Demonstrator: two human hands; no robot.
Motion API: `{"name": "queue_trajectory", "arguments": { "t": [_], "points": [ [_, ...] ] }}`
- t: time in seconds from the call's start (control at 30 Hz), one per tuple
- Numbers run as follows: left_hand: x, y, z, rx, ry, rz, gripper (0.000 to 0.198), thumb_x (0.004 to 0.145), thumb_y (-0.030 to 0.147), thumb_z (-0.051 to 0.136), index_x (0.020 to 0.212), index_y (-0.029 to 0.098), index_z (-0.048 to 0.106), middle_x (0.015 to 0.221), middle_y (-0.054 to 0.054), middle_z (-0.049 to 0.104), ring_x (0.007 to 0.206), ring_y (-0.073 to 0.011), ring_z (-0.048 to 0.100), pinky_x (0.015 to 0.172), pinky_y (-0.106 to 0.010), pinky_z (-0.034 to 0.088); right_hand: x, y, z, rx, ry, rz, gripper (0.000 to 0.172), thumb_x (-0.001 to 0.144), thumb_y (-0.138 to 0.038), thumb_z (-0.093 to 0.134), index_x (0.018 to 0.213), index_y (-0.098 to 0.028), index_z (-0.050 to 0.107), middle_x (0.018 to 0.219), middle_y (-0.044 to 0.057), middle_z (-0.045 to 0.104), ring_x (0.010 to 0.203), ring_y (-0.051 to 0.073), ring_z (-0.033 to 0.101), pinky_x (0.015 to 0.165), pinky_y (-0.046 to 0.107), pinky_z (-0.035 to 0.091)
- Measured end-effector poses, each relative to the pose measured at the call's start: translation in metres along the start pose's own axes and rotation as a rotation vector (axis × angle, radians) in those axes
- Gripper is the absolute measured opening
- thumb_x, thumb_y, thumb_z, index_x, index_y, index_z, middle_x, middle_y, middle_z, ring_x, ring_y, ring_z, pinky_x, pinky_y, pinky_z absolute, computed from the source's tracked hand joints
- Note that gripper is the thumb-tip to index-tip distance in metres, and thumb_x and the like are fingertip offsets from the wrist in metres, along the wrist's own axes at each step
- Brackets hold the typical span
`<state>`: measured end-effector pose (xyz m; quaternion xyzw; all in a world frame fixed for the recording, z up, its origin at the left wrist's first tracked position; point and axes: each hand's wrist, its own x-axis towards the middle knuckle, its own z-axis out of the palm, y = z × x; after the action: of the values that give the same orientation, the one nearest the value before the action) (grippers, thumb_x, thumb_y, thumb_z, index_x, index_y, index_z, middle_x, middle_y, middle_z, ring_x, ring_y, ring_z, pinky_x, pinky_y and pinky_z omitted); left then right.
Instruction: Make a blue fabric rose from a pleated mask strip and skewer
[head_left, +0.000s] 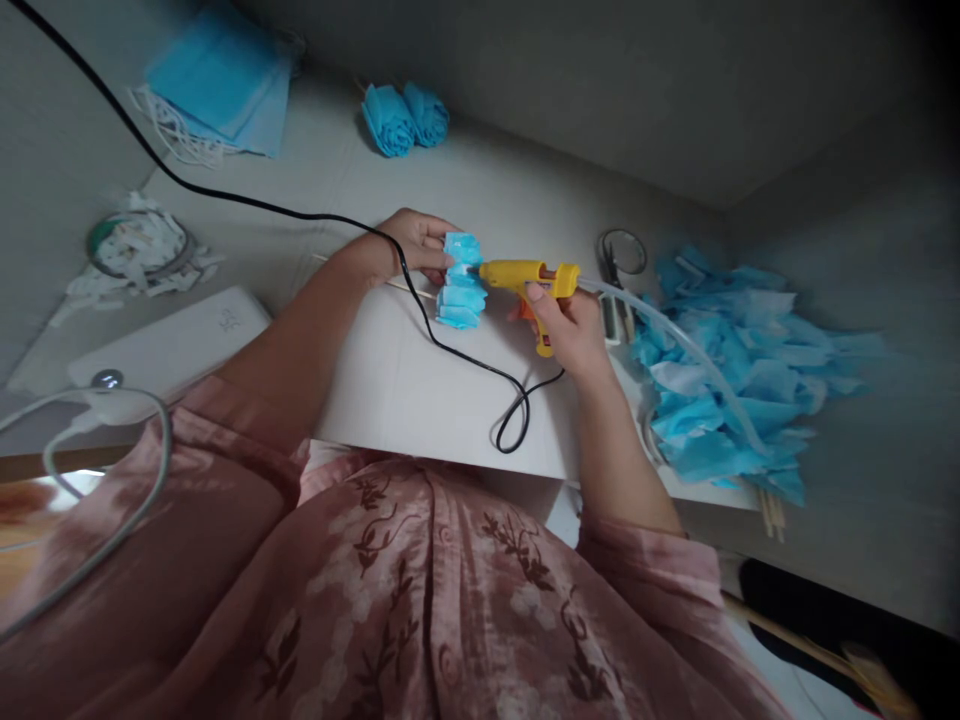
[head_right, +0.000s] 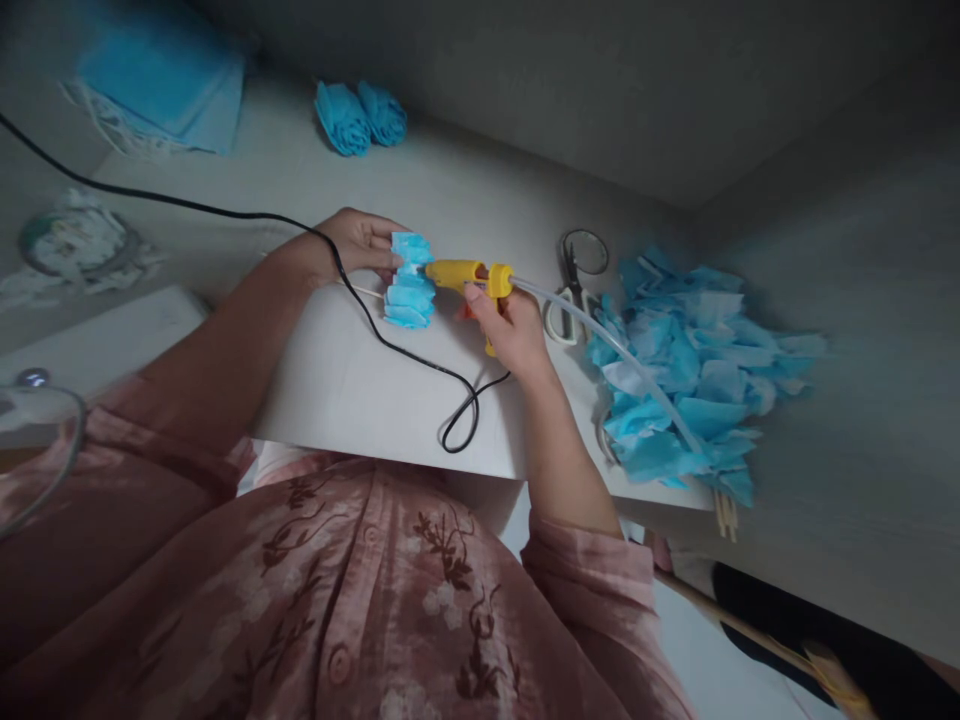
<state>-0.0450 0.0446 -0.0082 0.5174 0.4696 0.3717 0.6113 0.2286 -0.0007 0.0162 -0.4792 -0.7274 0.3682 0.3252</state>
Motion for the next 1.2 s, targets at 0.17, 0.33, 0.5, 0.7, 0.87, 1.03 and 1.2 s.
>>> {"name": "queue_trajectory", "arguments": {
  "t": [0.17, 0.33, 0.5, 0.7, 0.87, 1.03, 1.2],
  "points": [
    [-0.002, 0.003, 0.002, -0.013, 0.003, -0.021, 0.044, 0.076, 0.009, 0.085, 0.118, 0.012, 0.071, 0.087, -0.001, 0.079, 0.078, -0.0179, 0.067, 0.091, -0.043, 0.056, 0.001, 0.001, -0.002, 0.005, 0.01, -0.002, 0.067, 0.088, -0.082, 0.053, 0.073, -0.021, 0.075, 0.06, 0.002, 0.056, 0.055, 0.014, 0.05, 0.053, 0.031, 0.041],
    [-0.004, 0.007, 0.006, -0.03, 0.033, -0.03, 0.039, 0.075, 0.006, 0.083, 0.113, 0.012, 0.072, 0.08, 0.001, 0.079, 0.071, -0.0149, 0.064, 0.084, -0.037, 0.056, 0.001, 0.003, -0.003, 0.011, 0.011, 0.019, 0.065, 0.088, -0.082, 0.054, 0.075, -0.021, 0.073, 0.06, 0.002, 0.056, 0.054, 0.014, 0.049, 0.052, 0.03, 0.039],
    [-0.005, 0.01, 0.007, -0.021, 0.029, -0.038, 0.037, 0.076, 0.006, 0.083, 0.11, 0.016, 0.073, 0.074, 0.004, 0.077, 0.07, -0.0152, 0.063, 0.087, -0.04, 0.055, 0.001, 0.007, -0.004, 0.011, 0.006, 0.022, 0.062, 0.09, -0.078, 0.056, 0.075, -0.021, 0.073, 0.06, 0.001, 0.056, 0.053, 0.014, 0.049, 0.051, 0.03, 0.038],
    [-0.006, 0.01, 0.007, 0.0, 0.029, -0.012, 0.033, 0.08, 0.003, 0.076, 0.112, 0.011, 0.072, 0.075, 0.002, 0.077, 0.066, -0.0127, 0.064, 0.083, -0.036, 0.057, 0.001, 0.007, -0.005, 0.0, 0.025, 0.023, 0.061, 0.09, -0.078, 0.057, 0.077, -0.02, 0.073, 0.064, 0.003, 0.062, 0.055, 0.014, 0.052, 0.052, 0.03, 0.041],
    [-0.001, 0.002, 0.003, 0.049, 0.016, 0.045, 0.04, 0.084, -0.003, 0.067, 0.124, 0.0, 0.067, 0.086, -0.006, 0.078, 0.065, -0.0115, 0.068, 0.083, -0.034, 0.059, 0.0, 0.001, -0.01, 0.025, 0.049, 0.056, 0.06, 0.089, -0.078, 0.058, 0.087, -0.021, 0.075, 0.067, 0.004, 0.068, 0.057, 0.016, 0.057, 0.052, 0.03, 0.043],
    [0.004, -0.006, -0.003, 0.02, -0.052, 0.12, 0.043, 0.084, -0.002, 0.071, 0.127, -0.001, 0.067, 0.083, -0.006, 0.077, 0.07, -0.0139, 0.07, 0.087, -0.039, 0.061, 0.0, 0.001, -0.013, 0.089, 0.055, 0.084, 0.062, 0.087, -0.08, 0.059, 0.105, -0.024, 0.076, 0.076, 0.006, 0.074, 0.057, 0.017, 0.058, 0.05, 0.031, 0.043],
    [0.003, -0.005, -0.003, -0.002, -0.038, 0.101, 0.044, 0.084, -0.003, 0.069, 0.128, -0.002, 0.067, 0.084, -0.008, 0.079, 0.069, -0.0153, 0.071, 0.083, -0.037, 0.061, 0.001, 0.003, -0.007, 0.044, 0.022, 0.029, 0.061, 0.087, -0.082, 0.056, 0.084, -0.024, 0.075, 0.063, 0.004, 0.065, 0.055, 0.016, 0.055, 0.05, 0.031, 0.04]
  ]
}}
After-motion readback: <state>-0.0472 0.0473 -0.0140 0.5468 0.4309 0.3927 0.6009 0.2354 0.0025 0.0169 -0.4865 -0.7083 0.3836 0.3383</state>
